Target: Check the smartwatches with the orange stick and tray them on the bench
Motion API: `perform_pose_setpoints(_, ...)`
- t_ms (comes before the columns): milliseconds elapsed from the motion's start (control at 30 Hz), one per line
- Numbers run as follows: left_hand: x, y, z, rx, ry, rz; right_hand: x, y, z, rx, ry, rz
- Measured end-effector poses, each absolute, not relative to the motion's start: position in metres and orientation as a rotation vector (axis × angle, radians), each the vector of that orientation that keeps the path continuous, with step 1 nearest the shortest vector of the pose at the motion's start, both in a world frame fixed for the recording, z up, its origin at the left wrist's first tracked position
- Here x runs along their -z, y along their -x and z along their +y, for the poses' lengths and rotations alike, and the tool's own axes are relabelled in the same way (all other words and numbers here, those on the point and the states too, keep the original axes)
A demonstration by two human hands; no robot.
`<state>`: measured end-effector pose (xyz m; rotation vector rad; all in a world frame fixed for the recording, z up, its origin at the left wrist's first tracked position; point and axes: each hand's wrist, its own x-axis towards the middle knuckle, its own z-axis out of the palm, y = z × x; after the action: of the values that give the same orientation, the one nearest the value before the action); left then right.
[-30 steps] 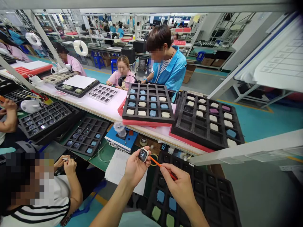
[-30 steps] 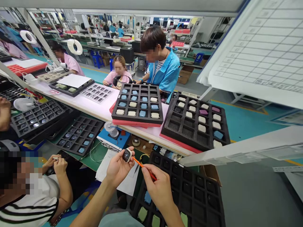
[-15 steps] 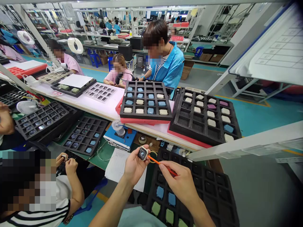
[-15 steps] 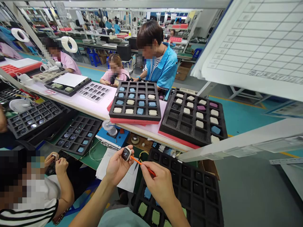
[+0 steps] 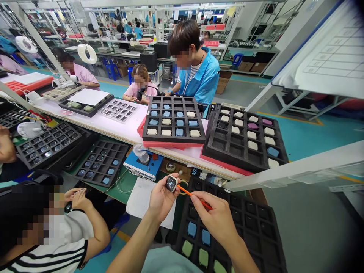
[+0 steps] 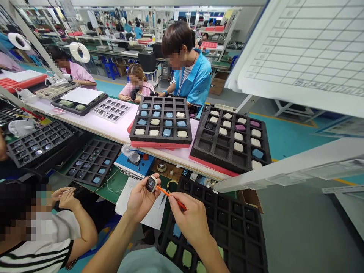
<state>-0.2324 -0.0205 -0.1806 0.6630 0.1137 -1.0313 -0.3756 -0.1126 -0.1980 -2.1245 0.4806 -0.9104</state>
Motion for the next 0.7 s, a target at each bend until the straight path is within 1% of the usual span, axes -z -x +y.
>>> perform_pose_setpoints(233,0.185,0.234,-0.02,0.974,-0.715,0.037,0.2,0.376,-0.112,0.904,2.141,0.493)
perform_pose_setpoints(433,0.189,0.234,-0.024,0.986,-0.724,-0.023,0.202,0.375,-0.114,0.867,2.113,0.521)
perform_pose_setpoints(533,0.189,0.235,-0.028,1.034,-0.744,0.021,0.205,0.378,-0.118,0.845,2.078,0.547)
perform_pose_setpoints(633,0.179,0.226,-0.035,1.07,-0.763,0.037,0.216,0.388,-0.128,0.797,1.995,0.619)
perform_pose_setpoints(700,0.163,0.208,-0.047,1.011,-0.789,-0.063,0.231,0.399,-0.138,0.752,1.92,0.705)
